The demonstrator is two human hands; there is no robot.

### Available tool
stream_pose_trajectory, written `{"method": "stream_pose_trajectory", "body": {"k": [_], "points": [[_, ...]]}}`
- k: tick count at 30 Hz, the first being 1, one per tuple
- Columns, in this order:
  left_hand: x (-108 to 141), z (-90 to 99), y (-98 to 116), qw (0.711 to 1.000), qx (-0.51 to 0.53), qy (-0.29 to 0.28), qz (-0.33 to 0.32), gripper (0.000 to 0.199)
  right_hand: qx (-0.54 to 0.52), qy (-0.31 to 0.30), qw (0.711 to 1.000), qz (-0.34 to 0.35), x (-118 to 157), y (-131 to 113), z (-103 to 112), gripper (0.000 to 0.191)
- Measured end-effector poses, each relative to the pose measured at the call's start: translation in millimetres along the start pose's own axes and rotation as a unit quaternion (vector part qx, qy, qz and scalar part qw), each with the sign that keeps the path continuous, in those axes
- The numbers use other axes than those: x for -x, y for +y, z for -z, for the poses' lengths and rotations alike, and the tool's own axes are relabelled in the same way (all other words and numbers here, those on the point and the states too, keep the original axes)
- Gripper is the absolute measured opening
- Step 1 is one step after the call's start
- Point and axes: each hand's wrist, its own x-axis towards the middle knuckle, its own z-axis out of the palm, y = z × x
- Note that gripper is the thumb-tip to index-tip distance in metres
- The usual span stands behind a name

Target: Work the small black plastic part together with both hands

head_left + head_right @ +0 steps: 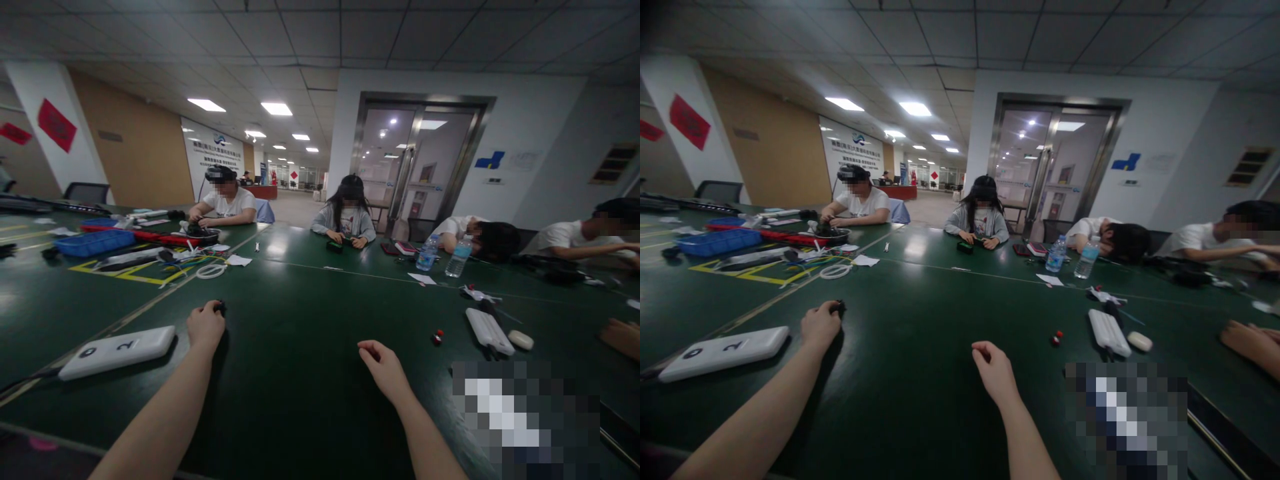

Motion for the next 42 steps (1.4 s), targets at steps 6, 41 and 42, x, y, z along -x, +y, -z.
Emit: {"method": "stream_pose_trajectory", "body": {"k": [6,41,42], "points": [[3.0,3.9,3.5,1.000,0.008,0.007,0.006,0.041,-0.004,0.004,1.000,-0.002,2.3,-2.1,0.4,0.023],[65.0,-1.8,66.5,0.959,0.115,-0.178,-0.190,0.048,-0.015,0.018,1.000,-0.005,5.9,-7.9,-6.2,0.023],[79.9,-3.0,76.9,0.933,0.157,-0.228,-0.231,0.051,-0.011,0.021,1.000,0.001,6.7,-9.3,-7.4,0.024]]}}
